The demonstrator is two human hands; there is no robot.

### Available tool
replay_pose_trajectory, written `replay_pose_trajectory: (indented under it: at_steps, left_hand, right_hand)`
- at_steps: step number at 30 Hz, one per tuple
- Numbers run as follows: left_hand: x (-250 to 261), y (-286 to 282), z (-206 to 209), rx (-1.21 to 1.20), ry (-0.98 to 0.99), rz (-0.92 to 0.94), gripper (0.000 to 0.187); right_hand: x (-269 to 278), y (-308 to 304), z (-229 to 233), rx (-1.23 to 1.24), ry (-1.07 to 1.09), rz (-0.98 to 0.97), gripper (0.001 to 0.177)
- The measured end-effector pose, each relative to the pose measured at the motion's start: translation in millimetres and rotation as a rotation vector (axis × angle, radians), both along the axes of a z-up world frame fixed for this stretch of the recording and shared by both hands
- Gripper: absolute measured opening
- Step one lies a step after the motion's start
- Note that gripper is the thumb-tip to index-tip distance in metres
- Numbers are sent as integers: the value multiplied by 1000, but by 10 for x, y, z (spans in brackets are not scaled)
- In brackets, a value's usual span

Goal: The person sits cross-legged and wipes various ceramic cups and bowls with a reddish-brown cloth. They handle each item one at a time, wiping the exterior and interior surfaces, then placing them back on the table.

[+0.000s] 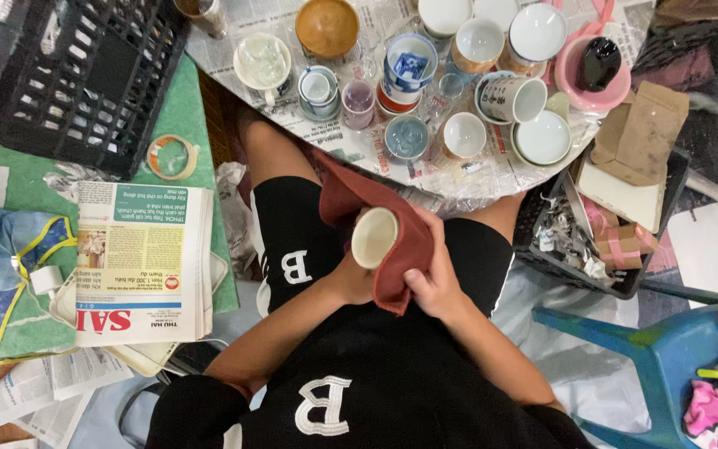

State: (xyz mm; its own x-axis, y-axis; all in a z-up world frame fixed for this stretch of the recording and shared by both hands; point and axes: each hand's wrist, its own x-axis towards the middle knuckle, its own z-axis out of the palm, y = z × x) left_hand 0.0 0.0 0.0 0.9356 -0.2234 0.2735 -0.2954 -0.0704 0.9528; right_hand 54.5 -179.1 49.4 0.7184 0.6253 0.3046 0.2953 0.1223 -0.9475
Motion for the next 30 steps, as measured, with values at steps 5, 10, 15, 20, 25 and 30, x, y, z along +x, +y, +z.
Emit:
replay_pose_trajectory:
  at_steps: [5,10,15,20,25,30]
  left_hand:
    - [27,33,372,330,-303,365,77]
    - [-8,269,871,42,-248,299,86]
    - [-7,406,1162,303,-379,226,80]
    - [-12,404,1230,383,-359,327,82]
    - [-98,303,1026,420,-283,477,86]
    - [-117,354,595,-25,-10,189,67]
  right_hand:
    - [67,-91,-121,-31,148,9,91]
    - [68,-94,-125,101,306,-97,91]
    - [128,-130,-13,216,288,34,85]
    - [43,41,20,178,200,-36,70]
    - [-36,276,88,283,-233,-168,51]
    - [107,366,391,131,-964,-189,56]
